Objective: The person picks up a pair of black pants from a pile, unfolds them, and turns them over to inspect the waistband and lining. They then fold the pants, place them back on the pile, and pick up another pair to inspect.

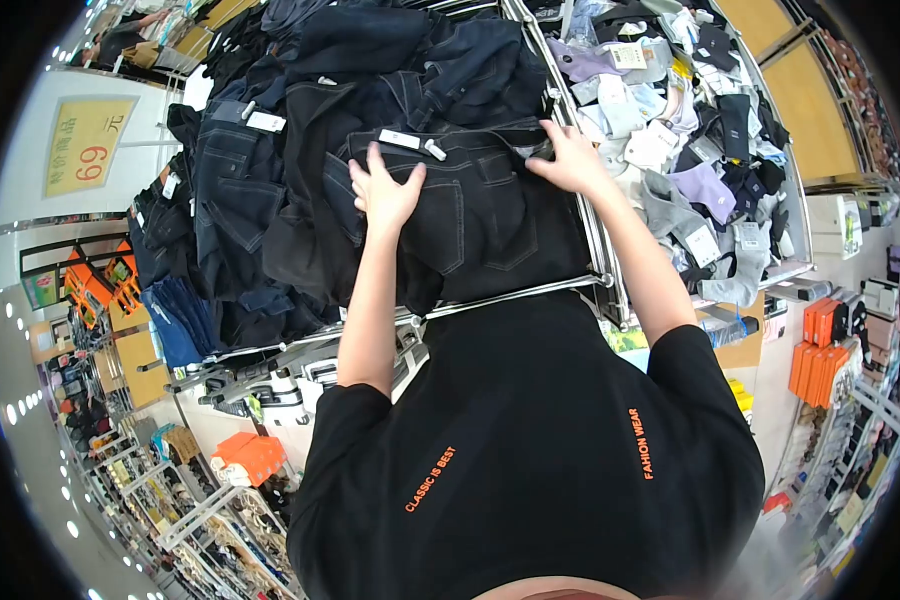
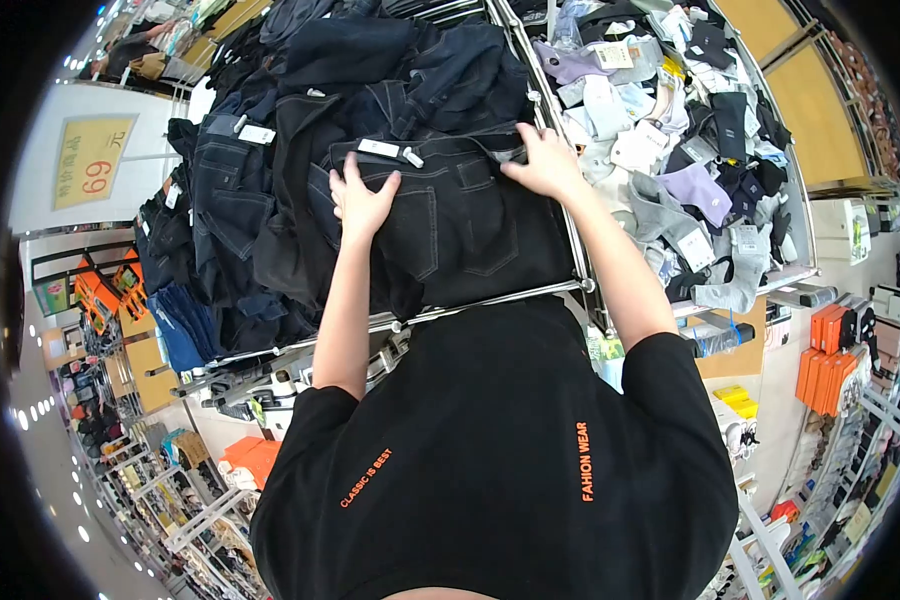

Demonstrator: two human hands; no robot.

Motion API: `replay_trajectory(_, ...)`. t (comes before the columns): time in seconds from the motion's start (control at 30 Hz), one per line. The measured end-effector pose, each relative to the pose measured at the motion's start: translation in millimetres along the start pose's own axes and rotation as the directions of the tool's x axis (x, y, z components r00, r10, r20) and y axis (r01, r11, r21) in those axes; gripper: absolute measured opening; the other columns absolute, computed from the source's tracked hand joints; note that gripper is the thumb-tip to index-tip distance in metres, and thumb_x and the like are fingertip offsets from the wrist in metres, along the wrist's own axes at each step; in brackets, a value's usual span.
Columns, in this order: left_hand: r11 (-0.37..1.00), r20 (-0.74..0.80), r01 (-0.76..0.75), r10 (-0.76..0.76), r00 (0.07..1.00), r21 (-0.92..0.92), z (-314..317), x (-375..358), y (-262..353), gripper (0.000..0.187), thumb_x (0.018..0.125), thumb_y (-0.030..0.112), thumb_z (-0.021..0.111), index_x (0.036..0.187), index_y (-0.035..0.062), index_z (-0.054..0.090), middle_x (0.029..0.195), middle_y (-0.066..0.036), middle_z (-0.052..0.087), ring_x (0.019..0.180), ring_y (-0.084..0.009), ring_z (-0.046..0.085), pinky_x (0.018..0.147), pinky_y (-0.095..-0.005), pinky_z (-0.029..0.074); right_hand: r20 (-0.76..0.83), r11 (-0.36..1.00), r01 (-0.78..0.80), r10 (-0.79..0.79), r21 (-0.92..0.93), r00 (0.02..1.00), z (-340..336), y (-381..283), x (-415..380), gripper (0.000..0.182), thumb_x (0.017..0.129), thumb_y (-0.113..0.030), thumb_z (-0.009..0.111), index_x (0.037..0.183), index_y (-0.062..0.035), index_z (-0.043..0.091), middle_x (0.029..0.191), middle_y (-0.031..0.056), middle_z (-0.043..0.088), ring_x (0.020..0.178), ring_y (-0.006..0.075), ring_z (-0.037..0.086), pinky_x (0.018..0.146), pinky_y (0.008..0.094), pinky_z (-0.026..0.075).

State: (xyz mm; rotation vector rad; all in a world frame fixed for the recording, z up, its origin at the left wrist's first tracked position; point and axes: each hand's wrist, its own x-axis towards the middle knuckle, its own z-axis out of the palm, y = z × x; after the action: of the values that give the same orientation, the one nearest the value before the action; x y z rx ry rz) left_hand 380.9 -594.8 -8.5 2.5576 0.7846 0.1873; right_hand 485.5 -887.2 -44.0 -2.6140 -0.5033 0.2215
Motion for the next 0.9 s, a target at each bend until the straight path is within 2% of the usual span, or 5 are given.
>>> replay_trajectory(0.2,0.853,0.014,-0.042,0.058,0.998,-0.521,13.1,35.2,-33.4,0.105,0.074,0.018,0.083,0.148,-0.0093,0.014,0.139,-0.030,0.042,0.127,-0.0361,0.048,0.105,-0.0426,0.043,-0.058,0.998,0.018,-0.021,-0.055,0.998,27.0,-15.6,-7.5,0.080,0.077,-0.030,0.075,0.143,-0.0055,0.039,0.117,0.0236,0.059,0.107,0.0387,0.059,0.094,0.0450,0.049)
replay_trajectory(0.4,0.190,0.379,0.357,0.095,0.920,-0.914,-30.1,-34.9,-24.7,0.061,0.089,0.006,0.066,0.142,0.0014,0.035,0.127,-0.017,0.057,0.107,-0.0257,0.064,0.088,-0.0386,0.055,0.088,0.588,0.038,-0.185,0.808,0.979,6.9,-21.6,-48.5,0.022,0.083,-0.006,0.064,0.103,0.0016,0.067,0.083,-0.0034,0.064,0.073,0.0040,0.054,0.066,0.0230,0.045)
replay_trajectory(0.6,-0.174,0.227,0.235,0.063,0.972,-0.956,-36.4,-116.2,0.9,0.050,0.094,0.001,0.054,0.141,0.0103,0.042,0.128,-0.016,0.059,0.113,-0.0316,0.062,0.096,-0.0475,0.052,-0.462,0.997,0.065,-0.082,-0.052,0.883,10.8,-32.6,-78.7,0.053,0.077,-0.021,0.072,0.127,-0.0087,0.056,0.116,0.0114,0.055,0.103,0.0318,0.054,0.087,0.0446,0.044)
replay_trajectory(0.7,-0.112,0.281,0.303,0.179,0.943,-0.946,-40.3,-137.4,13.6,0.050,0.083,-0.005,0.065,0.130,0.0031,0.053,0.120,-0.012,0.065,0.109,-0.0247,0.064,0.098,-0.0419,0.050,-0.305,0.887,0.419,-0.352,0.194,0.885,-0.3,-53.9,-92.4,0.062,0.076,-0.017,0.072,0.132,-0.0063,0.051,0.128,0.0136,0.050,0.114,0.0322,0.051,0.090,0.0446,0.044)
replay_trajectory(0.9,0.211,0.525,0.495,0.520,0.674,-0.843,-27.5,-143.1,-35.4,0.071,0.082,0.071,0.049,0.090,0.0012,0.060,0.094,-0.008,0.068,0.098,-0.0182,0.066,0.085,-0.0300,0.050,0.098,0.609,0.237,-0.465,0.756,0.880,33.5,-56.6,-86.5,0.075,0.071,-0.008,0.075,0.140,-0.0117,0.046,0.106,0.0096,0.056,0.073,0.0184,0.055,0.067,0.0311,0.050)
